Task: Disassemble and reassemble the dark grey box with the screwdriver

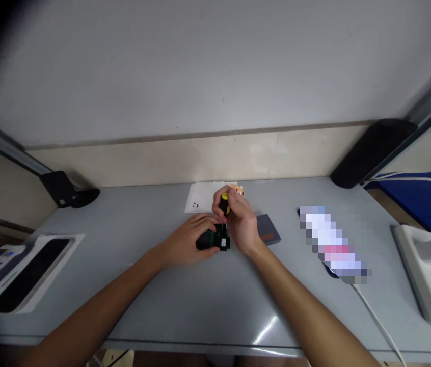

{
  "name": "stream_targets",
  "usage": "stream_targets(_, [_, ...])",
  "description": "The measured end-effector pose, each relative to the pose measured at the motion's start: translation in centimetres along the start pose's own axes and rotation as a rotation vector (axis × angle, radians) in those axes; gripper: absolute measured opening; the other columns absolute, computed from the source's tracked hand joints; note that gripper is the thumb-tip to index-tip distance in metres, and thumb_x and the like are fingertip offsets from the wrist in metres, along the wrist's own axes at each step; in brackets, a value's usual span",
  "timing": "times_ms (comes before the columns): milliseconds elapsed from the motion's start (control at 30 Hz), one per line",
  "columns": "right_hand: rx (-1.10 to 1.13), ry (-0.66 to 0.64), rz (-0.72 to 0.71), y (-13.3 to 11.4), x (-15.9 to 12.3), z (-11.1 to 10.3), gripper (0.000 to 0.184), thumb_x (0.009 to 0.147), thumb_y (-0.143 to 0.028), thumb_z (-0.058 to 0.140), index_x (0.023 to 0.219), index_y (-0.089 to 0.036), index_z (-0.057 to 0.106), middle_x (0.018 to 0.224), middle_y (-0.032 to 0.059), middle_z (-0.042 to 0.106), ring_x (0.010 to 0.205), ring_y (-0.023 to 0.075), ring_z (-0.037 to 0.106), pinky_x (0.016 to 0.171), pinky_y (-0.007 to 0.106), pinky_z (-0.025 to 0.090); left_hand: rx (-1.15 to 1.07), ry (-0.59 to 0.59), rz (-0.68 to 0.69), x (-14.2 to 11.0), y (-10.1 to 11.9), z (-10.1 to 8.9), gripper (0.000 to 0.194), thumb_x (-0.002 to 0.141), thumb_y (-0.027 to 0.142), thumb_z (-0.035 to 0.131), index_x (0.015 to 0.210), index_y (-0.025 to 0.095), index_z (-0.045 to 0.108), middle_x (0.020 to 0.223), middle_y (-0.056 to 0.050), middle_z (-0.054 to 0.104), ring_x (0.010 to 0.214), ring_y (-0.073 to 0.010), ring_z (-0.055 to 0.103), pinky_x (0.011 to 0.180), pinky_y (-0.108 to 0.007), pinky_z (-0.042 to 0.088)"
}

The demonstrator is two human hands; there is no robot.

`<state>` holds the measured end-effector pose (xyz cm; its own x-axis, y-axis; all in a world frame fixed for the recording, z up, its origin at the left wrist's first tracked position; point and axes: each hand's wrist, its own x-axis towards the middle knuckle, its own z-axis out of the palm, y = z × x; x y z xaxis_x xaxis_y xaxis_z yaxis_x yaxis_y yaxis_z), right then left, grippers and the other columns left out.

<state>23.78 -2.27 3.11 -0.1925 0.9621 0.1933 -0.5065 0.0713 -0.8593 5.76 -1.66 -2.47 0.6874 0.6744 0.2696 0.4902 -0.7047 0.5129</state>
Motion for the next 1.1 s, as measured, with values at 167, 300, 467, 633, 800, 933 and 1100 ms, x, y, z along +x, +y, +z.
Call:
stream_targets(167, [0.014, 0.006, -0.012, 0.29, -0.18, 0.35, 0.043, 0.092, -0.064, 0.063, 0.077, -0.023, 0.058, 0.063, -0.0017, 0.044, 0.057, 0.0137, 0.035, 0.057, 0.031, 0.032, 0.016, -0.003, 0.000, -0.12, -0.14, 0.09, 0.026, 0.087, 0.033, 0.079, 0.100, 0.024, 0.059, 0.124, -0.008, 0.072, 0.121, -0.0284, 0.064, 0.109, -0.046, 0.049])
stream_targets(300, [-0.008, -0.026, -0.018, 0.41, -0.23, 0.42, 0.045, 0.093, -0.064, 0.062, 0.077, -0.023, 0.059, 0.062, -0.0025, 0.042, 0.057, 0.0130, 0.036, 0.057, 0.031, 0.032, 0.026, 0.006, 0.000, -0.15, -0.17, 0.17, 0.025, 0.088, 0.034, 0.078, 0.100, 0.023, 0.059, 0.125, -0.008, 0.072, 0.122, -0.0290, 0.064, 0.111, -0.047, 0.048])
stream_targets(467, [-0.089, 0.014, -0.085, 0.33, -0.36, 0.47, 0.048, 0.092, -0.068, 0.062, 0.075, -0.023, 0.060, 0.065, -0.0011, 0.045, 0.058, 0.0137, 0.038, 0.055, 0.032, 0.032, 0.017, -0.010, 0.008, -0.01, -0.25, 0.22, 0.024, 0.087, 0.031, 0.078, 0.101, 0.024, 0.060, 0.125, -0.008, 0.072, 0.121, -0.0285, 0.064, 0.109, -0.046, 0.049])
stream_targets(633, [-0.071, 0.016, -0.096, 0.49, -0.51, 0.74, 0.047, 0.092, -0.067, 0.063, 0.077, -0.023, 0.061, 0.065, -0.0013, 0.046, 0.058, 0.0137, 0.038, 0.057, 0.032, 0.033, 0.002, 0.006, 0.013, -0.02, -0.32, 0.20, 0.025, 0.088, 0.033, 0.079, 0.101, 0.024, 0.059, 0.124, -0.008, 0.071, 0.121, -0.0281, 0.064, 0.109, -0.046, 0.049])
stream_targets(800, [-0.026, 0.021, -0.058, 0.20, -0.41, 0.70, 0.045, 0.091, -0.065, 0.064, 0.077, -0.023, 0.059, 0.064, -0.0016, 0.045, 0.057, 0.0135, 0.037, 0.056, 0.031, 0.030, -0.015, 0.013, 0.031, -0.02, -0.19, 0.12, 0.026, 0.088, 0.031, 0.080, 0.101, 0.024, 0.059, 0.120, -0.007, 0.072, 0.119, -0.0278, 0.064, 0.108, -0.044, 0.049])
stream_targets(933, [-0.055, 0.023, -0.044, 0.03, -0.31, 0.55, 0.046, 0.090, -0.067, 0.063, 0.078, -0.023, 0.059, 0.063, -0.0019, 0.044, 0.056, 0.0136, 0.035, 0.055, 0.031, 0.029, -0.015, 0.004, 0.025, 0.02, -0.10, 0.10, 0.024, 0.088, 0.031, 0.079, 0.100, 0.024, 0.059, 0.122, -0.007, 0.072, 0.121, -0.0277, 0.065, 0.109, -0.045, 0.048])
stream_targets(1100, [-0.068, 0.037, -0.077, 0.26, -0.30, 0.53, 0.046, 0.091, -0.068, 0.062, 0.078, -0.024, 0.059, 0.063, -0.0021, 0.044, 0.056, 0.0140, 0.035, 0.055, 0.032, 0.031, 0.001, -0.005, 0.007, 0.02, -0.18, 0.16, 0.023, 0.088, 0.031, 0.078, 0.101, 0.024, 0.060, 0.123, -0.007, 0.072, 0.123, -0.0285, 0.064, 0.110, -0.046, 0.048])
